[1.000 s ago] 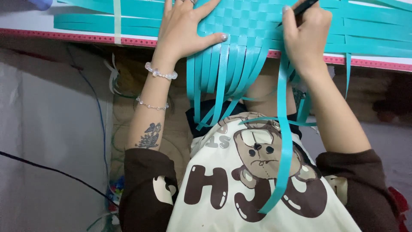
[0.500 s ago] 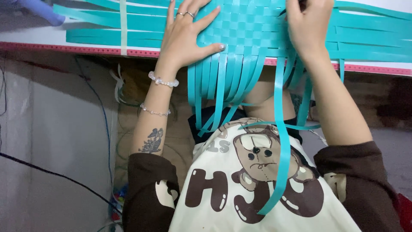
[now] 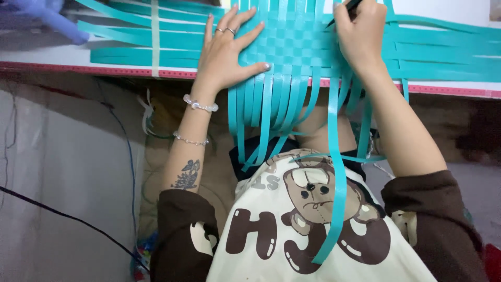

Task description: The person is weaving teal plastic strips together on a white surface to create a woven mat, occasionally using a black pen to assist in tucking the strips.

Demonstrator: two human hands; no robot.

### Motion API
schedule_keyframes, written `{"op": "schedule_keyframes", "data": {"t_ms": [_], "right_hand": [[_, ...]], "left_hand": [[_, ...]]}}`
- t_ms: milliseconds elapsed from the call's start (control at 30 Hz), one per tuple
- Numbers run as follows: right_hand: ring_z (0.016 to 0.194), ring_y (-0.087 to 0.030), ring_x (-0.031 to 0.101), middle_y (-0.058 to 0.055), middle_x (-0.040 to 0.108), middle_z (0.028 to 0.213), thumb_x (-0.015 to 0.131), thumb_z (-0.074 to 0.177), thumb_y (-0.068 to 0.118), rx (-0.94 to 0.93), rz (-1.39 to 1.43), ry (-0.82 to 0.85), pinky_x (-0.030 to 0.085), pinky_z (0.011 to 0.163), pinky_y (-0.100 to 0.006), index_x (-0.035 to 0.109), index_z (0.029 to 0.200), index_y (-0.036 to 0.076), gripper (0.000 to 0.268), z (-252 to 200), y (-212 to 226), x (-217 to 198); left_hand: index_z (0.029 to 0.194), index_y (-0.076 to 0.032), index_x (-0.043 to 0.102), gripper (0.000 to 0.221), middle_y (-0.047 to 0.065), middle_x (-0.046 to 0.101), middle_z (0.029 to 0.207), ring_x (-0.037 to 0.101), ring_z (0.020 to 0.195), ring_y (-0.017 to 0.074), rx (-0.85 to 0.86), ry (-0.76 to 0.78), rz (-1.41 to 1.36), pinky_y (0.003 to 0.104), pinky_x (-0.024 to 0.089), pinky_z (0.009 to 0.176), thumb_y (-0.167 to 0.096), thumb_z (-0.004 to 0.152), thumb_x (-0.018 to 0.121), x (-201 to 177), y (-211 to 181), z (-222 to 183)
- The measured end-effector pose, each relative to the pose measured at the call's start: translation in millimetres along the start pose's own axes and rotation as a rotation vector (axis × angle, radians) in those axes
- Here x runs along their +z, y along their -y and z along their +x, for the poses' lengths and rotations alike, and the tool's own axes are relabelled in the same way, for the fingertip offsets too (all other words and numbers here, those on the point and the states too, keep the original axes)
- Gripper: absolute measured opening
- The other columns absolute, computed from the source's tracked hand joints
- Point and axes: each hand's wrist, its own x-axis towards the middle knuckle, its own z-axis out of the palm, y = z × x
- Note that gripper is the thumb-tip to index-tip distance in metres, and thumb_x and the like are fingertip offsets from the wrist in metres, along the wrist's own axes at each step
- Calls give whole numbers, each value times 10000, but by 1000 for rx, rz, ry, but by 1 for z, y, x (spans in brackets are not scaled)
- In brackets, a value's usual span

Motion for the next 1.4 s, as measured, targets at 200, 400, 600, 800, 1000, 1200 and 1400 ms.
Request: {"op": "schedule_keyframes", "data": {"t_ms": [200,400,600,800,1000,1200,1400], "right_hand": [[626,-189,370,-90,436,714,542,1110,12,-3,81,-63,276,588,-357,455,828,24,295,17,6,10],[626,-188,418,-98,486,729,569,1116,37,-18,80,17,294,557,-337,529,901,8,221,15,-6,7],[742,-179,594,-115,597,829,530,1172,41,110,207,65,453,649,-279,584,966,-22,222,-5,-3,-37],[643,-179,501,-104,576,733,628,1083,-9,122,26,165,384,569,-319,559,882,-15,212,-26,11,-54],[594,-153,463,-80,552,680,601,1052,12,173,52,140,357,546,-312,530,844,1,220,-28,17,-46],[610,-158,521,-88,592,700,605,1053,-52,124,120,42,393,541,-290,565,824,-16,236,-32,12,-47],[603,-154,502,-88,584,688,607,1087,-41,93,73,53,367,549,-310,568,770,-8,321,-32,6,-41]], "left_hand": [[1432,-211,461,720,33,271,1519,144,1410,272,-8,17,-3,592,32,1119,-617,865,641,1,-1,-1],[1441,-231,438,717,30,261,1527,132,1418,268,-21,38,-20,587,24,1123,-618,869,627,0,-1,-1],[1444,-231,437,735,35,254,1528,136,1415,272,-34,46,-8,583,28,1120,-640,861,618,3,1,-1],[1440,-228,451,719,42,264,1523,141,1413,285,-18,23,-25,575,34,1125,-606,865,659,1,1,-1],[1434,-221,462,706,39,270,1519,150,1413,287,-11,21,-35,589,38,1122,-590,866,660,-1,-2,-1],[1430,-210,476,692,45,273,1516,150,1410,288,-18,21,-35,597,46,1117,-565,873,681,-2,-2,-1],[1442,-197,461,708,60,286,1511,156,1402,299,12,7,-10,588,64,1119,-588,885,657,0,0,-1]]}}
